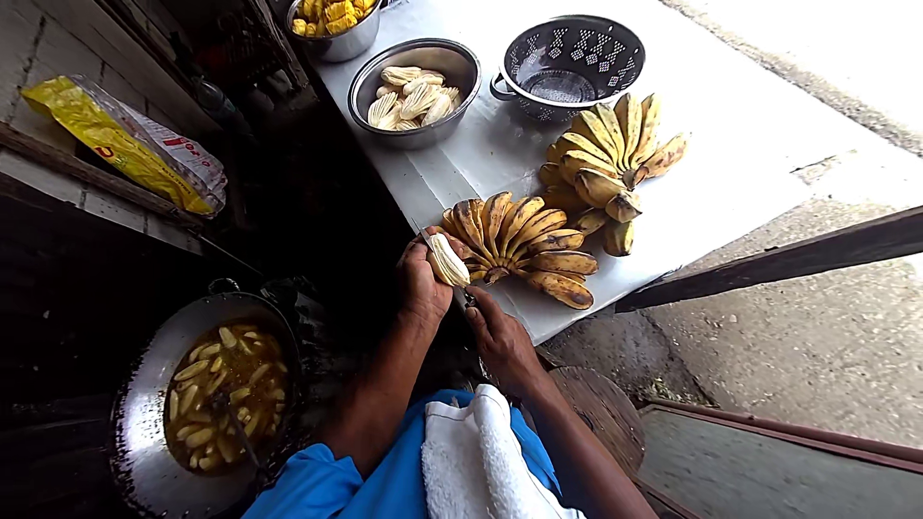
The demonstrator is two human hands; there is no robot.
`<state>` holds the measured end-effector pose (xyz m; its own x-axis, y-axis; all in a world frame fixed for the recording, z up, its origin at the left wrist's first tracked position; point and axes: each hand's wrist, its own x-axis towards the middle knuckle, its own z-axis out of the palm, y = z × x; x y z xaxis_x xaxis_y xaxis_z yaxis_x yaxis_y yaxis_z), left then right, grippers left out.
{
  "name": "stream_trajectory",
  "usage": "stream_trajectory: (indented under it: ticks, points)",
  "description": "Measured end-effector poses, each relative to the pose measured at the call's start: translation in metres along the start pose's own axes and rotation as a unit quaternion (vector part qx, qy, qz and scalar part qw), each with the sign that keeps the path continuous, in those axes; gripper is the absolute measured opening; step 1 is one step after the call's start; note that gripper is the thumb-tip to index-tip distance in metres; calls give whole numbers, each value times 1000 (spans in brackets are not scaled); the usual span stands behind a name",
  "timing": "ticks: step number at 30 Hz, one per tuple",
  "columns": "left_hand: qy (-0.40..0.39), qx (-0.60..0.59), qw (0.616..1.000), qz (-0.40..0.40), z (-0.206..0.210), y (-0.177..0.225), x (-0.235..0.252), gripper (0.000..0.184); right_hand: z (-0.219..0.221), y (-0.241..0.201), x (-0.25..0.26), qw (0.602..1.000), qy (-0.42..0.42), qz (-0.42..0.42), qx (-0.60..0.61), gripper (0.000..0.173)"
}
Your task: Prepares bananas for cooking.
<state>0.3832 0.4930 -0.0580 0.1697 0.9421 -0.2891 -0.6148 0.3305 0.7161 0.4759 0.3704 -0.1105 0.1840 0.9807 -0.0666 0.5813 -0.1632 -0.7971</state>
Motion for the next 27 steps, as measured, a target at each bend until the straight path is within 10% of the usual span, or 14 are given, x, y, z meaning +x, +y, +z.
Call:
stream_trajectory:
  ticks: [11, 20, 27]
  points:
    - [44, -33, 995, -87, -7, 28, 17, 25, -12, -14, -16, 968, -46, -72, 237, 46]
    - [-142, -65, 987, -31, -30, 28, 42, 25, -29, -6, -18, 940, -25, -42, 337, 47]
    - [-6, -121, 991, -60, -5, 32, 42, 45, -16, -7, -23, 942, -47, -43, 330, 47]
